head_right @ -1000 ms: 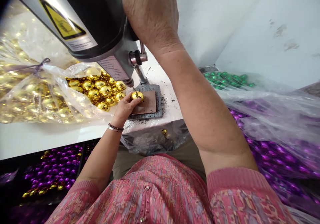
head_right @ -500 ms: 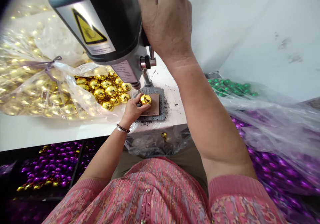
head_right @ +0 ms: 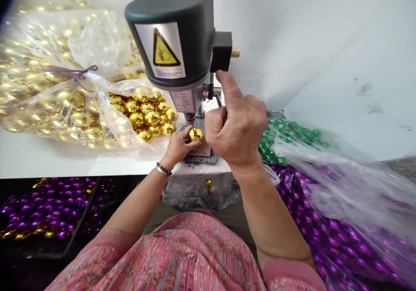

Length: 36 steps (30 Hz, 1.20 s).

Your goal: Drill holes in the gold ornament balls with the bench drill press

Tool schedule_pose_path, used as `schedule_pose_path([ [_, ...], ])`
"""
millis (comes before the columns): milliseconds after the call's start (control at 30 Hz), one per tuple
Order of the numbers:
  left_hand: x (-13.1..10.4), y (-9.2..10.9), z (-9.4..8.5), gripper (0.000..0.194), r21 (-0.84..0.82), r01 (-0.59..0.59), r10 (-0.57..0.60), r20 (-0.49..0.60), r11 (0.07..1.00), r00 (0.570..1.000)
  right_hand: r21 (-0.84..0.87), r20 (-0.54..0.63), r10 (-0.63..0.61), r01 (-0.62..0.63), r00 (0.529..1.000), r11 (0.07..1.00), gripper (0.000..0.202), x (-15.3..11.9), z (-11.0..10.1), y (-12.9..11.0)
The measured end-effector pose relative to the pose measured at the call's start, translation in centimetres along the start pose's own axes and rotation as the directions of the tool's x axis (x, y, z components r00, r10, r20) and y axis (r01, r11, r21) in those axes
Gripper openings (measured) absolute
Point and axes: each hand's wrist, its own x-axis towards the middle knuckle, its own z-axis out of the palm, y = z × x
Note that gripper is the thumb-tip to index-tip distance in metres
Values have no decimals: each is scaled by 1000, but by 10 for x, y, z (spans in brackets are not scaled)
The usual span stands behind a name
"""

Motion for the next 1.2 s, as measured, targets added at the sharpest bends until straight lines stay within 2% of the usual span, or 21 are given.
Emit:
schedule_pose_path([
  [233, -2, 3, -1, 58, 71, 24, -25, 12, 997, 1000, -17, -94, 22, -24, 995, 1000, 48, -22, 18, 1],
  [533, -3, 2, 0, 59, 79, 36, -38, 19, 996, 999, -70, -276, -96, 79, 956, 994, 42, -28, 29, 2],
  [733, -2, 1, 1, 58, 89, 34, -37, 25, 995, 999, -26, -302, -125, 123, 945, 992, 42, -33, 34, 4],
  [1000, -4, -1, 3, 60, 75, 30, -30, 1, 997, 1000, 25, -305, -108, 121, 946, 992, 46, -41, 40, 5],
  [1200, -5, 0, 3, 58, 63, 35, -36, 4, 997, 999, 81, -302, -93, 123, 949, 989, 42, -53, 52, 13],
])
